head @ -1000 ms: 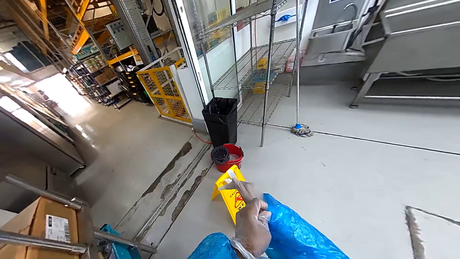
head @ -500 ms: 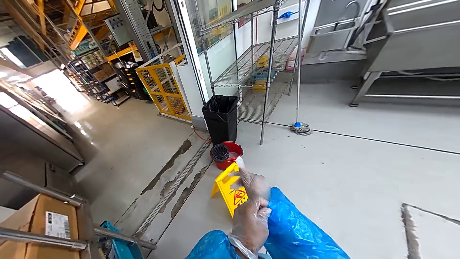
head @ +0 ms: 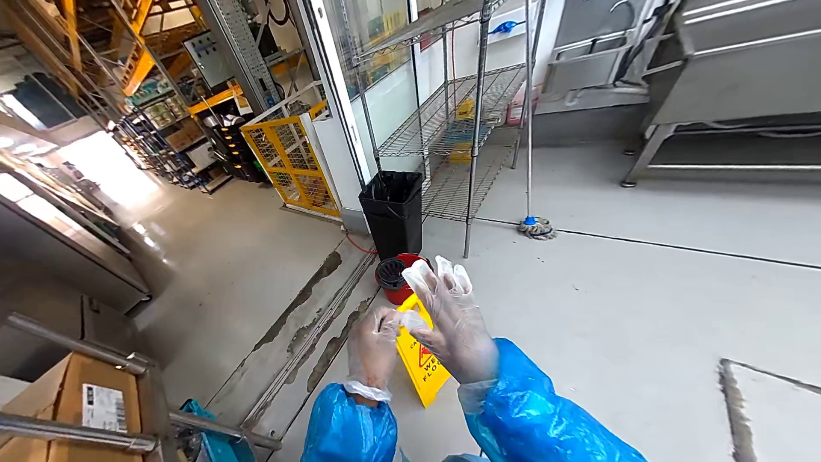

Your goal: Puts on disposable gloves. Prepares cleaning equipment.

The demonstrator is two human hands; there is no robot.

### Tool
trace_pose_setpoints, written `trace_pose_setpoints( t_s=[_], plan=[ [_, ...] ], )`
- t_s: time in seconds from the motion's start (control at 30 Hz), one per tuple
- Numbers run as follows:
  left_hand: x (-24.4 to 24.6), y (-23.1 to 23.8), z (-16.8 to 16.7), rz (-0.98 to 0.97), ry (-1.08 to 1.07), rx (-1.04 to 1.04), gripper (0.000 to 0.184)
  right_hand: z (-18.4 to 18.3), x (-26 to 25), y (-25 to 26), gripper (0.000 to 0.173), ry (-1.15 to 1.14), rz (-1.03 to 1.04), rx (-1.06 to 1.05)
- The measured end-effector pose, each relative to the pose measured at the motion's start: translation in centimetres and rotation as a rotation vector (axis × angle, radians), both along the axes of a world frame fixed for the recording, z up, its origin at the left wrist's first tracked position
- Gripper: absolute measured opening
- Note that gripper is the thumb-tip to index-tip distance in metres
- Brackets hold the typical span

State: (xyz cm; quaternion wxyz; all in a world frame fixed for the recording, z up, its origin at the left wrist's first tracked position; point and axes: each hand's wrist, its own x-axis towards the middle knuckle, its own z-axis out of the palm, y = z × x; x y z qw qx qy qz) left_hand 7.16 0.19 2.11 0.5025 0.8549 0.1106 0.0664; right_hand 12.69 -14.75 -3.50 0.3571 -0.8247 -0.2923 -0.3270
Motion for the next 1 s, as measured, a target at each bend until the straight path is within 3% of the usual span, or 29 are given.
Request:
trace_pose_setpoints(
  t_s=[0.13,0.27,0.4,0.57,0.63,0.73,0.83,0.9,1.0],
  plan=[
    [-0.2,0.0,-0.2,-0.123,0.030,-0.260,0.025,0.3,0.1,0.1,0.083,-0.011,0.015,0.011],
    [-0.6,-0.1,1.0,-0.259,0.031,-0.272,0.022,0.2,0.1,-0.1,0.076,0.020,0.079,0.046],
    [-0.8,-0.7,1.0,-0.100,0.010,-0.082,0.023,0.1,0.2,0.0,0.077,-0.002,0.063,0.063],
    [-0.9,-1.1,-2.0,0.071,-0.468,0.183,0.029,0.4,0.1,0.3,0.070,-0.076,-0.042,0.045],
    [-0.7,-1.1,-2.3,0.091,-0.539,0.162,0.030,0.2,-0.1,0.7,0.067,-0.071,-0.089,0.051],
    [-1.1,-1.1,-1.3,0.105,-0.453,0.004,0.033,0.3,-0.1,0.6,0.073,-0.018,-0.166,0.100],
    [-1.3,-1.1,-1.5,-0.017,-0.445,-0.091,0.028,1.4,0.1,0.3,0.097,0.143,-0.194,0.066],
    [-1.7,-1.7,-2.4,-0.164,-0.401,-0.096,0.025,1.0,0.0,0.6,0.099,0.197,-0.170,0.112],
    [-2.9,-2.9,-3.3,-0.383,-0.304,-0.094,0.036,0.7,-0.1,0.8,0.097,0.252,-0.107,0.218]
  ],
)
